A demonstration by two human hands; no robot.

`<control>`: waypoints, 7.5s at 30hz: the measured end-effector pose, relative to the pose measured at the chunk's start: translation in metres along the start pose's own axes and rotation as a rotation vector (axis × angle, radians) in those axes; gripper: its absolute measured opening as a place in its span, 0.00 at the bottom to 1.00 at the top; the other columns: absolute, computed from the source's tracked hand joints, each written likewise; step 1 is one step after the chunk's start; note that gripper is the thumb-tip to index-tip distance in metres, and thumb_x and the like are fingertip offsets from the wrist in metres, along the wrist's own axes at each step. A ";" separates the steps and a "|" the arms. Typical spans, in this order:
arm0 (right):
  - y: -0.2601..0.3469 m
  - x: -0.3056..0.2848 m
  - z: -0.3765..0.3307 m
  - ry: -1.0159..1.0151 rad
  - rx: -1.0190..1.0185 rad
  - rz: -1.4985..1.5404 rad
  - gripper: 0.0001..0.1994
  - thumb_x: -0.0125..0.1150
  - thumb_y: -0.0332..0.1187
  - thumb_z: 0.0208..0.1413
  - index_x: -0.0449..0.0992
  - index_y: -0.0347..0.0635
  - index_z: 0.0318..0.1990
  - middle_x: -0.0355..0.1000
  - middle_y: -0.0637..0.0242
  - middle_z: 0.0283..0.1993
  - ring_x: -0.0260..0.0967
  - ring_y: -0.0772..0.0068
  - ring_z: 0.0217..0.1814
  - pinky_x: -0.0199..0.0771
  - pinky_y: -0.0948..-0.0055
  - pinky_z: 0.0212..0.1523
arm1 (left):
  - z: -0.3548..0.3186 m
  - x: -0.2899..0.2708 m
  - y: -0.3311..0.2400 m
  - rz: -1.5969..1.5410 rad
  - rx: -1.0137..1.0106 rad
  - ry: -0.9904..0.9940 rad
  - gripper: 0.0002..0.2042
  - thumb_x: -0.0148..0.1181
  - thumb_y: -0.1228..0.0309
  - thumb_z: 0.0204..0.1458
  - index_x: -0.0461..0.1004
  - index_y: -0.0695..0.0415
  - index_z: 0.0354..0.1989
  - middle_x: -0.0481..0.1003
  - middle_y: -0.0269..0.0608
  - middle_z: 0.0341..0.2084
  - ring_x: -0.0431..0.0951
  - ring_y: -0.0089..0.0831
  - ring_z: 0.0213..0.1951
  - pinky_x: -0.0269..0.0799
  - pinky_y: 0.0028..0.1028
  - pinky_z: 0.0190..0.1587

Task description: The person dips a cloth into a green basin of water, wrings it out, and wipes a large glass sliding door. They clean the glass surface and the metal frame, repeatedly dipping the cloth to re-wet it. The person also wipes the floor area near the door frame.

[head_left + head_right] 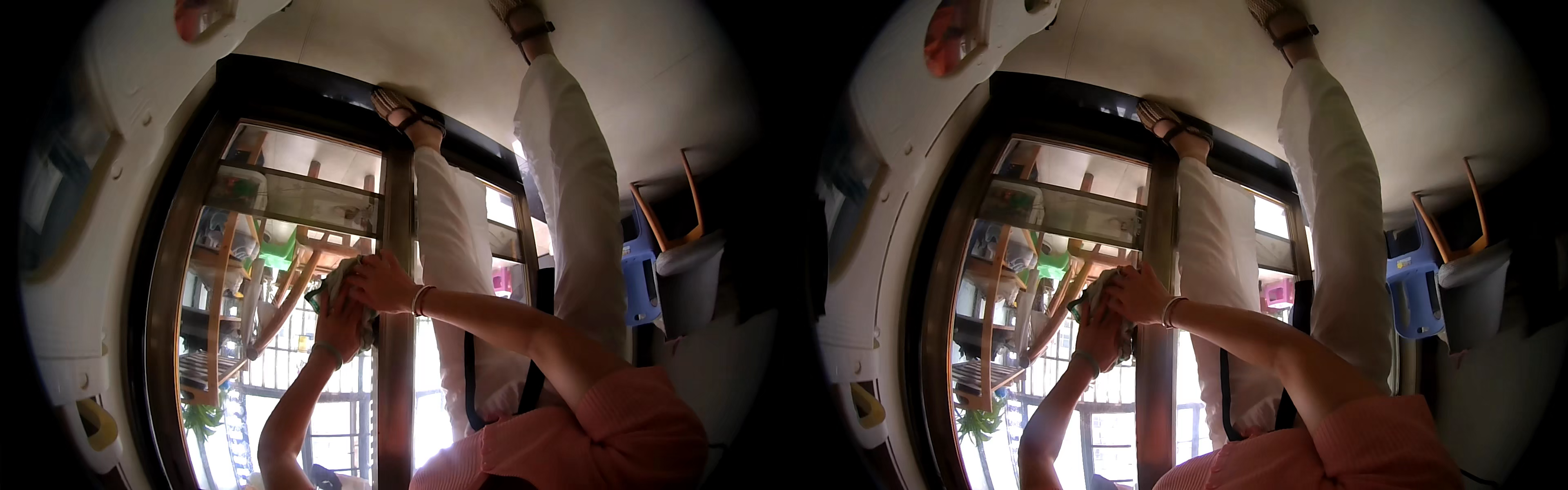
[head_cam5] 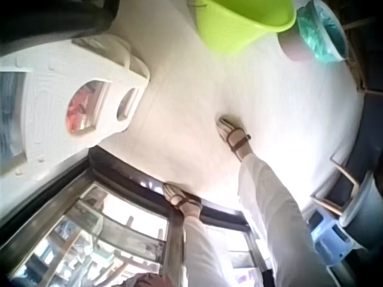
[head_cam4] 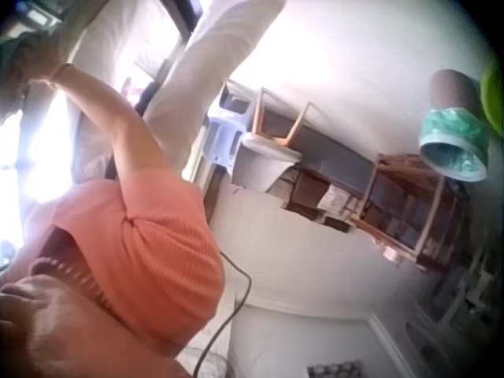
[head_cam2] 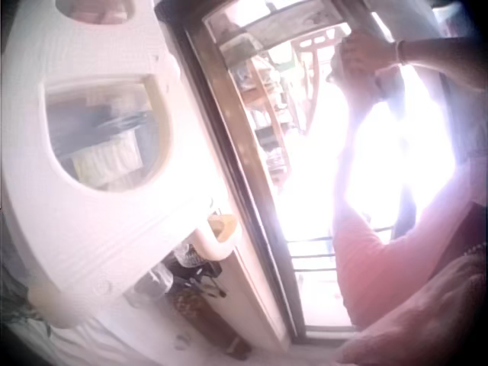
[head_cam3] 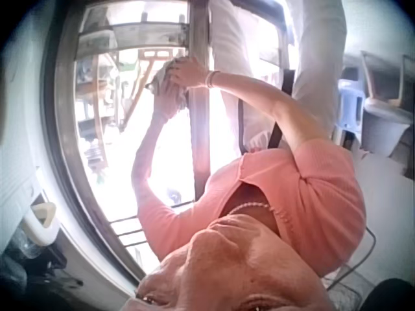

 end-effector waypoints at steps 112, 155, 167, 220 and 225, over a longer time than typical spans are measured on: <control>-0.123 0.025 0.096 0.318 0.081 -0.230 0.27 0.56 0.41 0.54 0.67 0.35 0.59 0.71 0.52 0.50 0.64 0.55 0.59 0.53 0.41 0.63 | 0.130 -0.103 0.278 0.426 -0.815 -0.451 0.50 0.48 0.33 0.50 0.53 0.69 0.68 0.56 0.60 0.67 0.45 0.53 0.72 0.32 0.50 0.72; -0.125 0.030 0.089 0.179 0.150 -0.180 0.27 0.59 0.38 0.50 0.67 0.37 0.59 0.67 0.50 0.59 0.56 0.56 0.69 0.43 0.43 0.68 | 0.297 0.022 0.125 0.088 -0.151 -0.255 0.32 0.61 0.57 0.47 0.66 0.52 0.62 0.59 0.47 0.67 0.44 0.43 0.73 0.42 0.49 0.69; -0.119 0.008 0.106 0.308 0.165 -0.173 0.20 0.57 0.40 0.55 0.71 0.40 0.53 0.69 0.55 0.54 0.63 0.58 0.61 0.53 0.41 0.62 | 0.098 -0.039 0.109 0.105 -0.318 -0.253 0.32 0.65 0.64 0.44 0.65 0.62 0.60 0.61 0.49 0.64 0.46 0.43 0.72 0.38 0.55 0.70; -0.098 -0.047 0.200 0.182 -0.032 0.612 0.23 0.48 0.46 0.66 0.66 0.31 0.52 0.67 0.49 0.55 0.66 0.50 0.58 0.68 0.57 0.60 | 0.118 -0.106 0.280 0.514 -0.825 -0.450 0.32 0.54 0.52 0.54 0.62 0.54 0.66 0.61 0.42 0.66 0.49 0.39 0.72 0.47 0.47 0.68; -0.105 -0.026 0.188 -0.060 -0.044 0.610 0.21 0.50 0.45 0.65 0.66 0.32 0.50 0.69 0.48 0.49 0.69 0.49 0.52 0.70 0.57 0.56 | 0.174 -0.106 0.300 0.451 -0.812 -0.520 0.31 0.53 0.51 0.55 0.63 0.52 0.66 0.61 0.43 0.67 0.50 0.39 0.72 0.49 0.47 0.67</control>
Point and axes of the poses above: each hand's wrist, its own z-axis towards the middle knuckle, its own x-axis out of the palm, y = z × x, the point moved 3 cm from there along z, towards the middle knuckle
